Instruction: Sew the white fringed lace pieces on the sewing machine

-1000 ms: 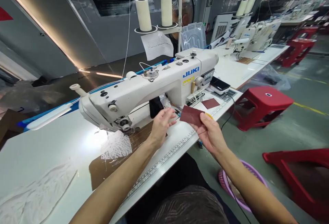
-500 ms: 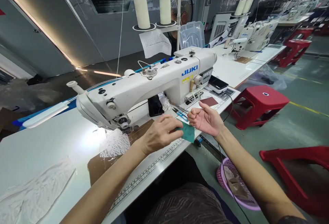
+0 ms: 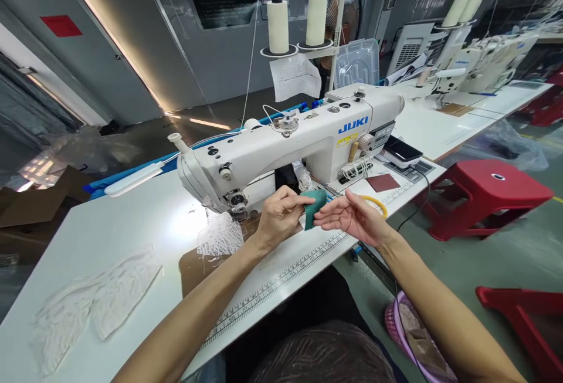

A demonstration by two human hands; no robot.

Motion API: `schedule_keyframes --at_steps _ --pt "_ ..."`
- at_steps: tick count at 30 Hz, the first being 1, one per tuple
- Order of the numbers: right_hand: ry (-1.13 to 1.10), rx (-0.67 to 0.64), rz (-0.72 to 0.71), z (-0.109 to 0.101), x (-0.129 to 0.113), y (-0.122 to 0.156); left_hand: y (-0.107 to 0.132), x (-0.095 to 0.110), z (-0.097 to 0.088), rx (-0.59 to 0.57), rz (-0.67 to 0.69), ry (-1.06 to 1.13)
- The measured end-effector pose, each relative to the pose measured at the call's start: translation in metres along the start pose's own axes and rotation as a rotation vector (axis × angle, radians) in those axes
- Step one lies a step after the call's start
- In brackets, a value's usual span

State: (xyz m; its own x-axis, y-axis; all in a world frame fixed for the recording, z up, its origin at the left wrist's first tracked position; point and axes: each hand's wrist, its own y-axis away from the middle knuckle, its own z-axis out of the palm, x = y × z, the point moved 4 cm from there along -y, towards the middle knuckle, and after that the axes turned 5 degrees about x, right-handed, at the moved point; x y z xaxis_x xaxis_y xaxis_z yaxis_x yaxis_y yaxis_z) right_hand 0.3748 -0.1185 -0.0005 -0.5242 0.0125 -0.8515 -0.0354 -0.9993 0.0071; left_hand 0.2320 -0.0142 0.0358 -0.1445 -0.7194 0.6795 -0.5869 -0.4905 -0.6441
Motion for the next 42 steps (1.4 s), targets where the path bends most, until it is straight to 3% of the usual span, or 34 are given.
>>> schedule_keyframes --at_steps 7,9,11,16,18,22,23,25,32,36,38,42 --pt "0.074 0.037 -0.097 0.013 0.017 0.000 0.012 -0.018 0.004 0.111 -0.662 0.621" --pt "0.068 0.069 -0.079 0.013 0.018 -0.002 0.014 -0.020 0.005 0.128 -0.747 0.713" --pt "0.039 0.094 -0.061 0.014 0.015 -0.004 0.014 -0.023 0.005 0.165 -0.747 0.670" --pt "-0.182 0.197 -0.126 0.020 -0.010 -0.014 0.014 -0.028 0.007 0.147 -0.591 0.482" --pt "-0.235 0.245 -0.151 0.017 -0.019 -0.016 0.012 -0.023 0.004 0.087 -0.406 0.281" --pt "-0.261 0.399 -0.226 -0.002 -0.026 -0.013 0.012 0.001 -0.001 -0.027 0.146 -0.244" --pt "-0.251 0.421 -0.223 -0.006 -0.026 -0.012 0.013 0.005 -0.002 -0.004 0.229 -0.344" --pt "-0.207 0.416 -0.190 -0.009 -0.021 -0.010 0.014 0.007 -0.004 0.041 0.274 -0.438" --pt "-0.117 0.260 -0.183 0.015 -0.008 -0.012 0.012 -0.008 -0.008 0.054 0.108 -0.252" --pt "-0.139 0.246 -0.129 0.015 -0.003 -0.014 0.010 -0.015 -0.008 -0.056 0.015 -0.077" --pt "-0.160 0.237 -0.060 0.011 0.001 -0.013 0.012 -0.016 -0.006 -0.099 -0.126 0.048" --pt "-0.200 0.179 0.030 0.008 0.008 -0.013 0.021 -0.020 0.003 -0.055 -0.602 0.378"
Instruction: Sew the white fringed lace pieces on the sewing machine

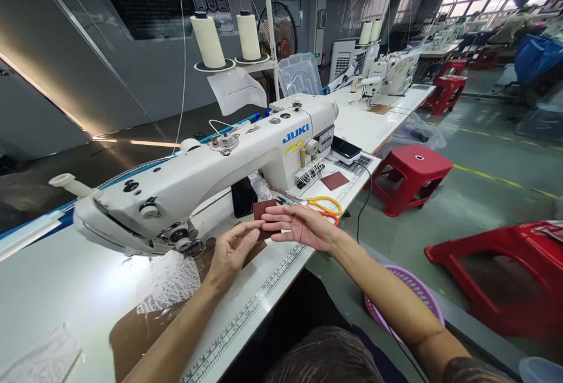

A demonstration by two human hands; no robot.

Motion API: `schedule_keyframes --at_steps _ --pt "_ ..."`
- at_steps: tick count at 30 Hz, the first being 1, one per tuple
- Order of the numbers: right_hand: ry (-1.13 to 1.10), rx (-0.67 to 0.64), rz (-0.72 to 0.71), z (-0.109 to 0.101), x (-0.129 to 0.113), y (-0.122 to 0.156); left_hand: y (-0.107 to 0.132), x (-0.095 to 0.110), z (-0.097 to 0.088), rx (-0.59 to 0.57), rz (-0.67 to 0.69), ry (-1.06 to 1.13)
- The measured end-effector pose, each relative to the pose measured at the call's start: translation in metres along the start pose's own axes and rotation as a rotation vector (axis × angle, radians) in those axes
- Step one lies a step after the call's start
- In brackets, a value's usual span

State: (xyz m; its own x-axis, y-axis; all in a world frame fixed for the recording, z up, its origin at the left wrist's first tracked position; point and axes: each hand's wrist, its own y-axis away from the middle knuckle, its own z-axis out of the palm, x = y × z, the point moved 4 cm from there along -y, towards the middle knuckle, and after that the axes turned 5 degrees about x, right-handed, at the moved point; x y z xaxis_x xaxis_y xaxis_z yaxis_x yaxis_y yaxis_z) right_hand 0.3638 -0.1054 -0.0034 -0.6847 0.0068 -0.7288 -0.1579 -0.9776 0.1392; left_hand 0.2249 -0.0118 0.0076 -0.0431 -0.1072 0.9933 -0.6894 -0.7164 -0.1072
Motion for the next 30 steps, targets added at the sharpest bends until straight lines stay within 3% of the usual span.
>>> schedule_keyframes --at_steps 2,5,11,14,19,23,25,27,30 --pt "-0.012 -0.016 -0.008 0.002 0.001 -0.002 0.001 -0.001 0.002 0.101 -0.128 0.111" --pt "-0.036 -0.001 -0.070 0.008 -0.004 -0.006 0.000 0.004 0.003 0.222 -0.198 0.209" --pt "-0.109 0.090 -0.098 0.021 -0.022 -0.020 -0.002 0.010 0.006 0.178 -0.217 0.341" --pt "-0.082 0.098 -0.093 0.021 -0.008 -0.020 -0.004 0.003 0.005 0.221 -0.197 0.416" --pt "0.103 0.182 0.091 0.011 0.031 0.003 -0.010 -0.003 -0.008 0.384 -0.153 0.423" --pt "0.115 0.050 -0.086 0.024 0.004 -0.001 -0.010 0.002 -0.008 0.340 -0.110 0.357" --pt "0.062 0.089 -0.172 0.027 -0.008 -0.012 -0.008 0.002 -0.005 0.306 -0.114 0.365" --pt "0.053 0.133 -0.132 0.025 -0.005 -0.019 -0.007 0.000 -0.007 0.309 -0.120 0.381" --pt "0.133 0.130 0.072 0.017 0.017 -0.017 -0.008 -0.004 -0.016 0.378 -0.128 0.320"
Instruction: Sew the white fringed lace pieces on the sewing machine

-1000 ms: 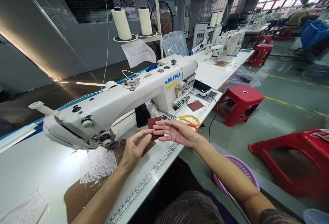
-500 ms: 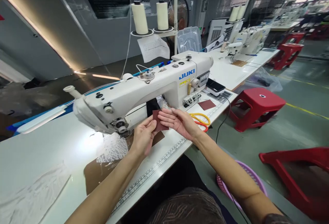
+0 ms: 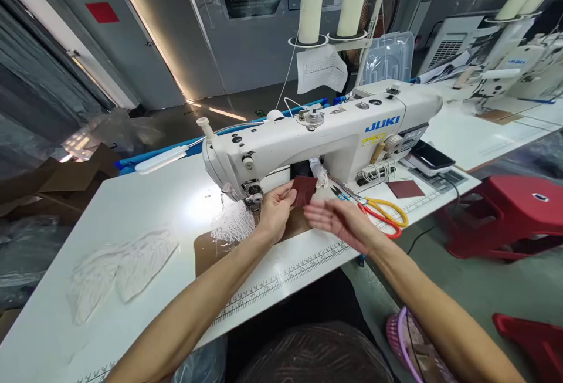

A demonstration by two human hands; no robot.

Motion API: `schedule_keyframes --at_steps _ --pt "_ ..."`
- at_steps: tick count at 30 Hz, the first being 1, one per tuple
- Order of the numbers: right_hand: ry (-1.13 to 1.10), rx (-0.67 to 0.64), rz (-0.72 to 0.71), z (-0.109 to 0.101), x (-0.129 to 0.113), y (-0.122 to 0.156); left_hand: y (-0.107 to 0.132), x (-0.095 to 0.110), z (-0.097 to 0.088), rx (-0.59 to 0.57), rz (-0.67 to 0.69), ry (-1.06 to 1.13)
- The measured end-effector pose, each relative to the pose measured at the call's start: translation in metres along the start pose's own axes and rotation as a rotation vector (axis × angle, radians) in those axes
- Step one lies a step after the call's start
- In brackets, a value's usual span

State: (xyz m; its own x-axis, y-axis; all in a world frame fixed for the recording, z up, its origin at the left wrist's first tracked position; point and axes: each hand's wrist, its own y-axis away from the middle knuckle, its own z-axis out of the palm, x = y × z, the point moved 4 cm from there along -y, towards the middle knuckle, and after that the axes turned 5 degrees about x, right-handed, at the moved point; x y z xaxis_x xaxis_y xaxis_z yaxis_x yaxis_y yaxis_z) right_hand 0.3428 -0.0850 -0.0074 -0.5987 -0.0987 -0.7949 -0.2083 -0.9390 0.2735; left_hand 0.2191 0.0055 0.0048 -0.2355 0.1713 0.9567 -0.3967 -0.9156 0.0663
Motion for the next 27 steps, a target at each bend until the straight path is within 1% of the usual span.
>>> schedule_keyframes --at_steps 1,2,5,6,7,9,12,13,14,15,17,18,19,21,23,24,27 --pt "0.030 -0.009 0.023 -0.002 0.004 0.002 -0.002 0.000 -0.002 0.018 0.009 -0.026" --pt "0.042 -0.027 0.007 -0.003 0.004 0.004 -0.004 0.000 -0.003 0.025 0.014 -0.045" --pt "-0.053 -0.042 -0.174 0.001 -0.015 0.003 -0.004 -0.002 -0.001 -0.002 0.007 -0.034" --pt "-0.088 -0.025 -0.193 0.003 -0.019 0.001 -0.003 -0.004 0.000 -0.012 -0.004 -0.016" --pt "-0.103 -0.005 -0.174 0.004 -0.020 -0.001 -0.002 -0.005 0.001 -0.017 -0.018 0.002" --pt "-0.084 0.031 -0.085 0.004 -0.011 -0.004 0.000 -0.006 0.000 -0.012 -0.041 0.021" --pt "0.079 -0.028 0.126 -0.004 0.015 0.005 0.002 -0.005 -0.003 0.002 -0.041 0.024" --pt "0.144 -0.014 0.129 -0.010 0.019 0.010 0.002 -0.003 -0.003 -0.004 -0.037 0.029" --pt "0.209 0.024 0.090 -0.016 0.020 0.014 0.003 -0.003 -0.001 -0.015 -0.038 0.036" --pt "0.271 0.082 0.008 -0.021 0.016 0.019 0.005 -0.002 0.003 -0.028 -0.046 0.043" --pt "0.379 0.217 -0.210 -0.027 0.003 0.027 0.011 -0.003 0.013 -0.060 -0.078 0.044" --pt "0.424 0.258 -0.305 -0.027 -0.002 0.029 0.015 -0.004 0.018 -0.083 -0.098 0.034" --pt "0.458 0.276 -0.372 -0.027 -0.007 0.030 0.020 -0.005 0.024 -0.118 -0.114 0.017" --pt "0.508 0.222 -0.414 -0.027 -0.011 0.028 0.029 -0.006 0.032 -0.208 -0.105 -0.052" --pt "0.563 0.270 -0.437 -0.041 -0.020 0.025 0.037 -0.003 0.032 -0.296 -0.030 -0.198" --pt "0.582 0.332 -0.454 -0.054 -0.028 0.024 0.041 -0.001 0.030 -0.332 0.021 -0.296" --pt "0.621 0.608 -0.547 -0.108 -0.065 0.026 0.054 0.005 0.016 -0.401 0.136 -0.577"
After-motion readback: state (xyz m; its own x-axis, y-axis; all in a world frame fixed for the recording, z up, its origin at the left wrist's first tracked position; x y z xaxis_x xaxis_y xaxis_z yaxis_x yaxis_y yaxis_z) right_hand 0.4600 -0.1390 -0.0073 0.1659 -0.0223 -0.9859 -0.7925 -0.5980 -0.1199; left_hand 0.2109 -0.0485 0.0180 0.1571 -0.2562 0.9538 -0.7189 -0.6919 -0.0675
